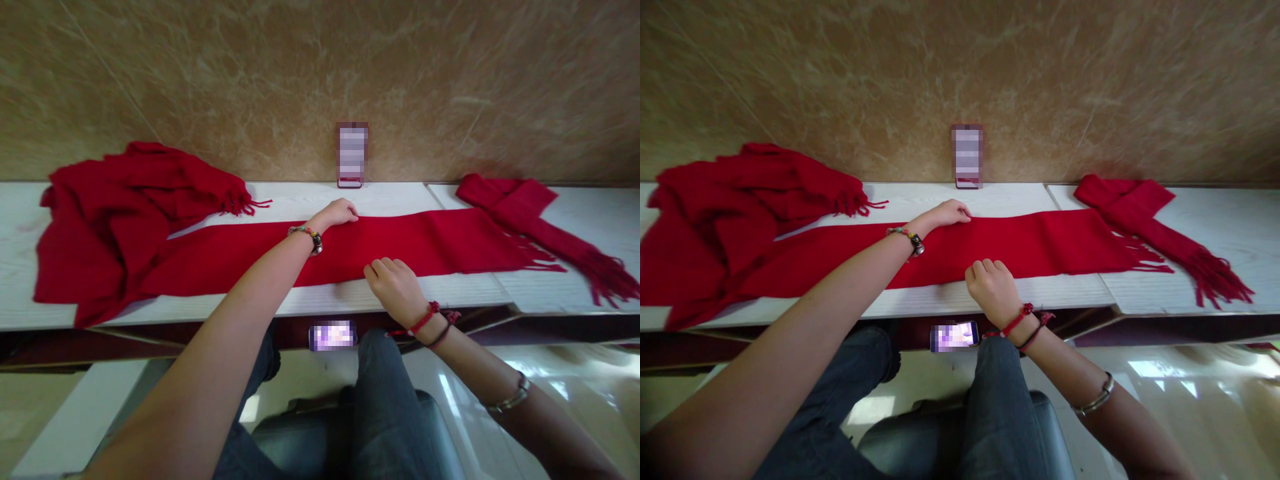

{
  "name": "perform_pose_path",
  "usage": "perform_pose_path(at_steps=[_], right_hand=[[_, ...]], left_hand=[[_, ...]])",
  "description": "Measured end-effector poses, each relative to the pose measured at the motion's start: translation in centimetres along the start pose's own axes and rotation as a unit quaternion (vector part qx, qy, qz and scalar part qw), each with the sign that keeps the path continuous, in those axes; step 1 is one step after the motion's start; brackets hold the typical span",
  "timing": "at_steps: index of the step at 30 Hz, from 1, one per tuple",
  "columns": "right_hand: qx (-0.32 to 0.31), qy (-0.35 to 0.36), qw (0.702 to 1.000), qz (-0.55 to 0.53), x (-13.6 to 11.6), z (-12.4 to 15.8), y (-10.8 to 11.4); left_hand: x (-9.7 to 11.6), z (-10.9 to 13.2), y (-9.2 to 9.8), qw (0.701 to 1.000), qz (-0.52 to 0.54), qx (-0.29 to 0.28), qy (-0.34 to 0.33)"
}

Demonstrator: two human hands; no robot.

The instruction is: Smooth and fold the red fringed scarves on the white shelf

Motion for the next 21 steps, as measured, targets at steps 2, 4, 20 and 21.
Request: perform_pose_path(at_steps=[2, 4, 20, 21], right_hand=[[0.017, 0.013, 1.000, 0.001, 0.1, 0.1, -0.1], [0.037, 0.027, 0.999, 0.003, 0.3, 0.3, -0.1], [0.221, -0.129, 0.962, 0.095, 12.9, 4.4, 6.6], [0.224, -0.150, 0.958, 0.102, 14.2, 5.3, 6.9]], left_hand=[[0.0, 0.2, 0.1, 1.000, 0.016, -0.007, -0.001], [-0.1, 0.4, 0.4, 0.999, 0.041, -0.015, 0.000], [13.7, -4.9, 4.9, 0.988, 0.121, 0.000, -0.097], [15.2, -5.4, 4.6, 0.986, 0.124, 0.001, -0.108]])
Point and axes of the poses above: each hand's wrist, its own z-axis away from the middle knuckle, its own y-axis out of the back of the hand, x = y × z, the point moved 4 cm from there along -z, towards the middle knuckle, and after that the axes turned 1 degree about -x, right-handed, at the moved point
